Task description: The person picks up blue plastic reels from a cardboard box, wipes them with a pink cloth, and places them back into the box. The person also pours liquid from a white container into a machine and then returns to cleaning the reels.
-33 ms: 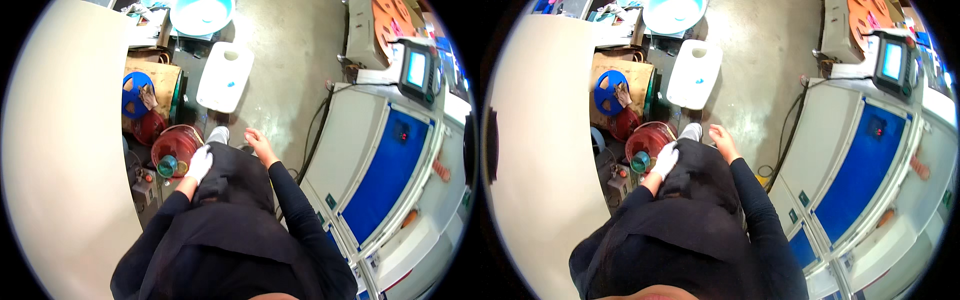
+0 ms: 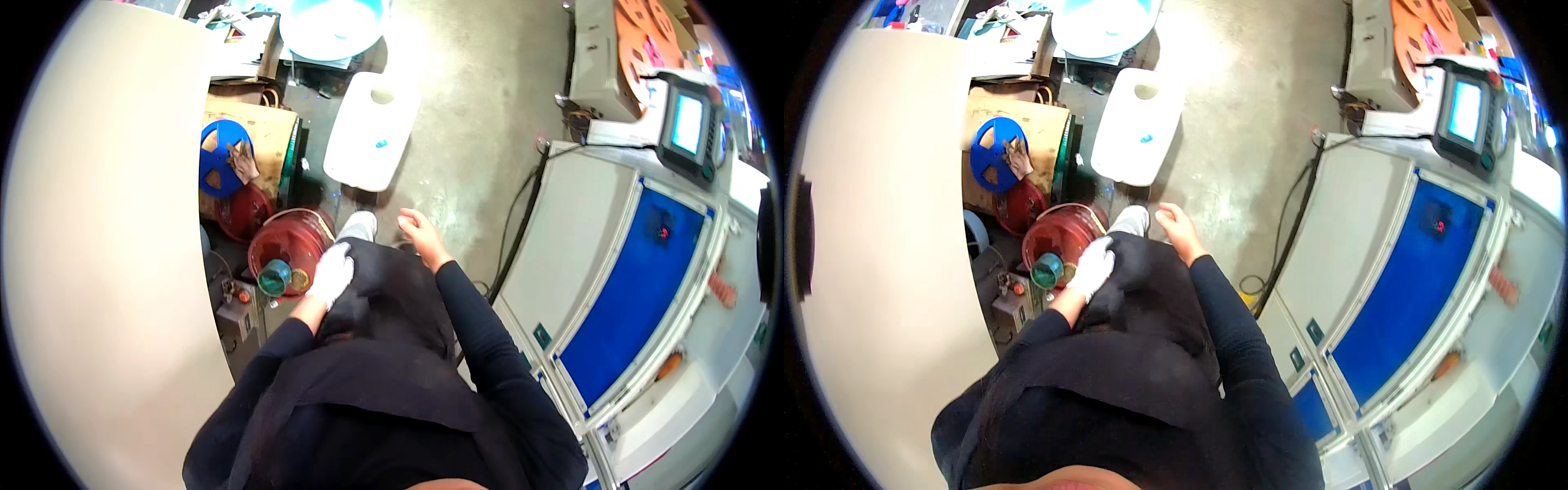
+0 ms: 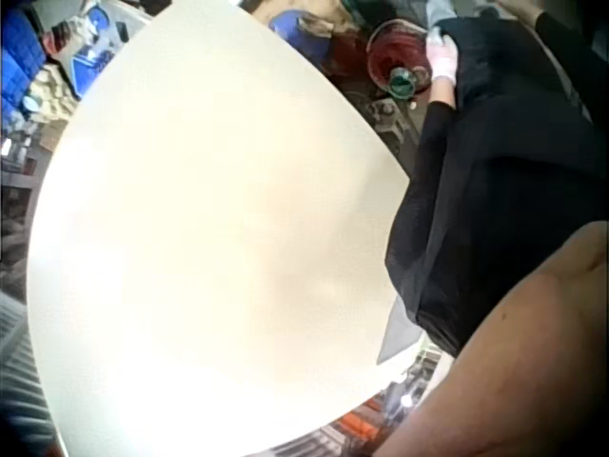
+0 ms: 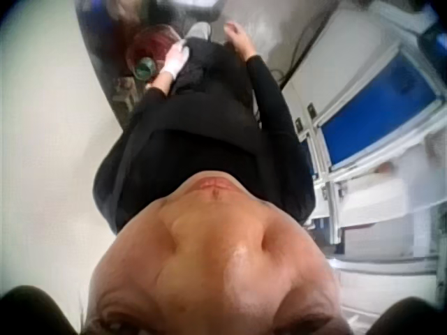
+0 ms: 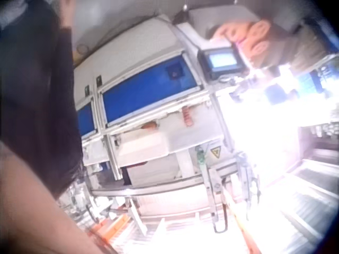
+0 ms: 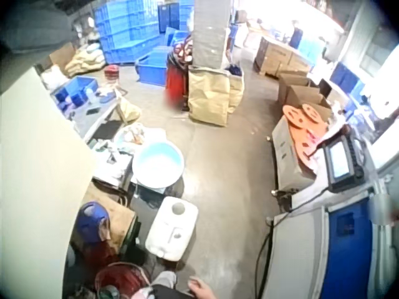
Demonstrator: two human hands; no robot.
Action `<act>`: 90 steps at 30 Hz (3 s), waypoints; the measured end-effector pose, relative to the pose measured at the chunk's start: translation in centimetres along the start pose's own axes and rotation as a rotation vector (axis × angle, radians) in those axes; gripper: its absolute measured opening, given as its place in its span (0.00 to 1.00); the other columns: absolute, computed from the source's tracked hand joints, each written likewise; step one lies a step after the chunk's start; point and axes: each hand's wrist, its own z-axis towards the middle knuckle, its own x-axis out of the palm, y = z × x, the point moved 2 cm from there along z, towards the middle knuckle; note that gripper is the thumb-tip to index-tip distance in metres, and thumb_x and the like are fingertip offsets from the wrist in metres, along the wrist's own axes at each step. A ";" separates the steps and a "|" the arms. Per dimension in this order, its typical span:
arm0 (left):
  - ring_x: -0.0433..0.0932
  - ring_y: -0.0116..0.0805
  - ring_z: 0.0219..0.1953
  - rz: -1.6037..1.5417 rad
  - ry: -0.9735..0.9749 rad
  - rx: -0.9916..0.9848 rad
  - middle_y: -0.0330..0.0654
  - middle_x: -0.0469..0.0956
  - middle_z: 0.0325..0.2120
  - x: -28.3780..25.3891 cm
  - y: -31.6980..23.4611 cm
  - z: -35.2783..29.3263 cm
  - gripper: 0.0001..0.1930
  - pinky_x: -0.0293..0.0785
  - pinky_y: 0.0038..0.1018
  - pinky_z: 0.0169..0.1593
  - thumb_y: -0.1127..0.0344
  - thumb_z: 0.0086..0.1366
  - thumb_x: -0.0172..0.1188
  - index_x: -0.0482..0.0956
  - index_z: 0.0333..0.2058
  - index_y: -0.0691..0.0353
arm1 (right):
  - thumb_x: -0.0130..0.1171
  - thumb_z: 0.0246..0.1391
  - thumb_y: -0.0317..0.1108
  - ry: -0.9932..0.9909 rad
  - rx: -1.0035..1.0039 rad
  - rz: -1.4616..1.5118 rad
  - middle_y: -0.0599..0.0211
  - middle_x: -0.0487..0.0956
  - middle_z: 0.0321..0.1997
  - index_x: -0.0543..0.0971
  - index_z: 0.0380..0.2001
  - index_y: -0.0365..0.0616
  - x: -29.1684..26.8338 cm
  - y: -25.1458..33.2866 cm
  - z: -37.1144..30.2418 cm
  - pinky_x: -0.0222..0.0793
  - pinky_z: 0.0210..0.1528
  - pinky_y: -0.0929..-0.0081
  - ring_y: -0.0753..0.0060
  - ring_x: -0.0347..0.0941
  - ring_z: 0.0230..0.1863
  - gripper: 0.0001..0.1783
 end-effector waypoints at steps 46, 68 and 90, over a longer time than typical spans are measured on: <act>0.51 0.45 0.68 -1.753 1.061 -0.537 0.37 0.54 0.67 21.2 -6.9 6.8 0.32 0.47 0.46 0.68 0.41 0.67 0.34 0.57 0.65 0.49 | 0.52 0.61 0.32 -0.819 -0.165 0.832 0.73 0.69 0.25 0.69 0.35 0.42 -15.7 13.4 -31.4 0.68 0.29 0.80 0.80 0.66 0.24 0.06; 0.55 0.44 0.66 -1.173 0.788 0.560 0.41 0.57 0.65 2.1 -50.6 -4.8 0.30 0.50 0.45 0.67 0.45 0.69 0.36 0.59 0.64 0.54 | 0.57 0.53 0.34 -0.116 -1.406 0.484 0.73 0.67 0.22 0.67 0.34 0.42 -20.3 26.5 -66.0 0.70 0.26 0.79 0.83 0.65 0.19 0.11; 0.60 0.43 0.64 -1.068 0.278 1.171 0.46 0.61 0.63 -10.3 -84.1 -15.8 0.28 0.54 0.41 0.66 0.51 0.70 0.38 0.61 0.62 0.62 | 0.49 0.59 0.32 0.698 -1.772 1.136 0.78 0.68 0.21 0.73 0.33 0.42 -43.7 20.2 -73.1 0.70 0.27 0.77 0.81 0.65 0.21 0.06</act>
